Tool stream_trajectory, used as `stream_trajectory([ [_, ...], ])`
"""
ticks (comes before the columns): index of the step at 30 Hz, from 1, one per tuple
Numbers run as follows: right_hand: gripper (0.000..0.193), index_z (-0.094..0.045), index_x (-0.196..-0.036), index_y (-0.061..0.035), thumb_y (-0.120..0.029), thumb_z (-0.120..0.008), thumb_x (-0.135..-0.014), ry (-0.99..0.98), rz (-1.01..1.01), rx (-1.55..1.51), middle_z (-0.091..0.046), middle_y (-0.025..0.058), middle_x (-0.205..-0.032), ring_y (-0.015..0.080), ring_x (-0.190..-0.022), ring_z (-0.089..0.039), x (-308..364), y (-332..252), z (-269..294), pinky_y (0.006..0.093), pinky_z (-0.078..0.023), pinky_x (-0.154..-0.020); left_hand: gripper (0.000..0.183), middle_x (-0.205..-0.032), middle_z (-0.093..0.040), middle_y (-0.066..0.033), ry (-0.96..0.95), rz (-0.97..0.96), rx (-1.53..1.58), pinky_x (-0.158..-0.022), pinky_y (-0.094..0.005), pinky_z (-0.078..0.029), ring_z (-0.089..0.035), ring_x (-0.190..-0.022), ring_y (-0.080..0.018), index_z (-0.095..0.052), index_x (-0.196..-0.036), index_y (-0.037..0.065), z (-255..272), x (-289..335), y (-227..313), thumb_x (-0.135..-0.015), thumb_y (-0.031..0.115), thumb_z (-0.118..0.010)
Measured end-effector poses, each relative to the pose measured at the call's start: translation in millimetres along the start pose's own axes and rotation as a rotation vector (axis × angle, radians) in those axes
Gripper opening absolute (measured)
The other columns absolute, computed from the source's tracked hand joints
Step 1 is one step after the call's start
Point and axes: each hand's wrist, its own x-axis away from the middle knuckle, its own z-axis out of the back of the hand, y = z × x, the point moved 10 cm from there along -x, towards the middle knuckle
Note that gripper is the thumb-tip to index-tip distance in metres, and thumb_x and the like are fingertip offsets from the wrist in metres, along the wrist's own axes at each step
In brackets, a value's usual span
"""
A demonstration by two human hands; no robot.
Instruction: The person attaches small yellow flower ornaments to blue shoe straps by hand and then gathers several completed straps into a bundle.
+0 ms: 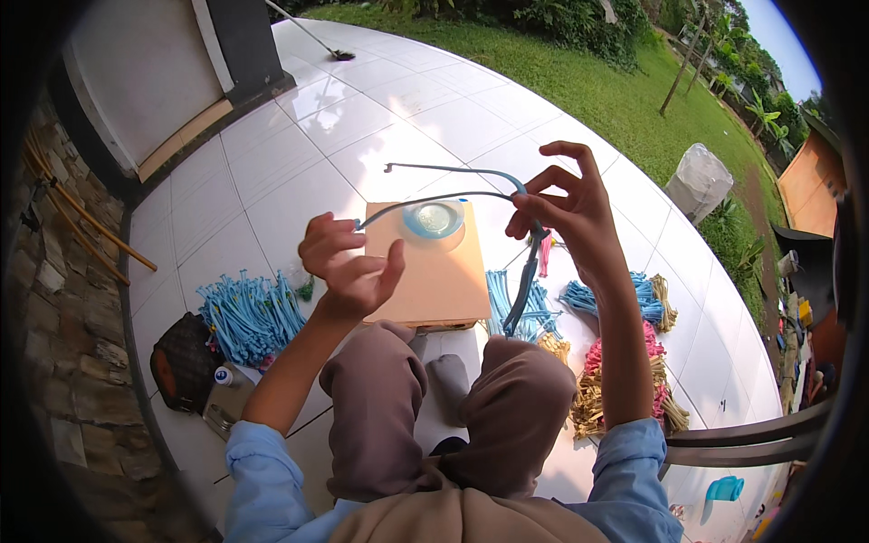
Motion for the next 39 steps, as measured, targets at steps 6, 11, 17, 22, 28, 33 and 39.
stream_trajectory([
  [6, 0.046, -0.031, -0.119, 0.0036, -0.002, -0.057, -0.082, -0.043, -0.126, -0.289, -0.056, 0.0145, -0.085, 0.0258, -0.078, -0.064, -16, 1, -48, 0.0302, -0.055, -0.066, 0.028, -0.123, -0.038, 0.0112, -0.259, -0.499, -0.242, -0.106, -0.052, -0.013, -0.032, -0.119, -0.008, -0.048, -0.111, 0.043, -60, -12, 66, -0.084, 0.043, -0.054],
  [11, 0.049, -0.03, -0.125, 0.0001, -0.017, -0.056, -0.086, -0.161, -0.1, -0.251, -0.054, 0.0205, -0.108, 0.0269, -0.106, -0.054, -11, 13, -40, 0.0341, -0.049, -0.086, 0.014, -0.078, -0.051, 0.001, -0.479, -0.566, -0.032, -0.099, -0.0374, -0.037, -0.055, -0.093, -0.0154, -0.046, -0.08, 0.013, -58, -56, 65, -0.08, 0.018, -0.059],
  [17, 0.065, -0.025, -0.133, -0.0046, -0.007, -0.061, -0.079, -0.108, 0.18, -0.225, -0.041, 0.0213, -0.13, 0.0294, -0.119, -0.044, 34, 5, -14, 0.0413, -0.035, -0.1, 0.024, -0.062, -0.057, -0.0113, -0.629, 0.227, 0.228, -0.051, -0.0339, -0.048, -0.061, -0.056, -0.0279, -0.044, -0.086, 0.004, -63, -65, 14, -0.084, 0.022, -0.06],
  [22, 0.062, -0.017, -0.137, -0.0004, -0.007, -0.05, -0.085, -0.068, 0.277, -0.46, -0.04, 0.0241, -0.13, 0.0336, -0.12, -0.042, 61, 3, -6, 0.0445, -0.031, -0.103, 0.024, -0.062, -0.054, -0.0174, -0.861, 0.724, 0.538, -0.053, -0.0374, -0.043, -0.059, -0.059, -0.0331, -0.042, -0.095, 0.002, -84, 5, 32, -0.089, 0.023, -0.051],
  [28, 0.064, -0.019, -0.137, -0.0016, -0.014, -0.055, -0.086, 0.059, 0.212, -0.517, -0.041, 0.0251, -0.128, 0.0362, -0.111, -0.049, 68, 33, -5, 0.0444, -0.039, -0.096, 0.021, -0.056, -0.052, -0.0199, -0.869, 0.817, 0.662, -0.051, -0.0443, -0.041, -0.055, -0.058, -0.0409, -0.038, -0.094, 0.002, -91, 59, 51, -0.092, 0.023, -0.042],
  [33, 0.056, -0.02, -0.136, -0.0005, -0.019, -0.047, -0.091, 0.035, 0.085, -0.518, -0.047, 0.0214, -0.124, 0.0321, -0.113, -0.049, 69, 49, -23, 0.0406, -0.037, -0.098, 0.02, -0.059, -0.053, -0.02, -0.917, 0.877, 0.802, -0.059, -0.0427, -0.043, -0.055, -0.062, -0.0407, -0.039, -0.094, 0.0, -95, 61, 59, -0.092, 0.02, -0.038],
  [39, 0.036, -0.04, -0.127, -0.0014, -0.018, -0.036, -0.095, 0.098, -0.012, -0.137, -0.049, 0.0127, -0.122, 0.0215, -0.114, -0.046, 88, 98, -63, 0.0328, -0.033, -0.099, 0.033, -0.084, -0.051, -0.0173, -0.561, 0.713, 0.615, -0.071, -0.0339, -0.041, -0.053, -0.082, -0.0265, -0.046, -0.097, -0.004, -87, 68, 48, -0.095, 0.02, -0.024],
])
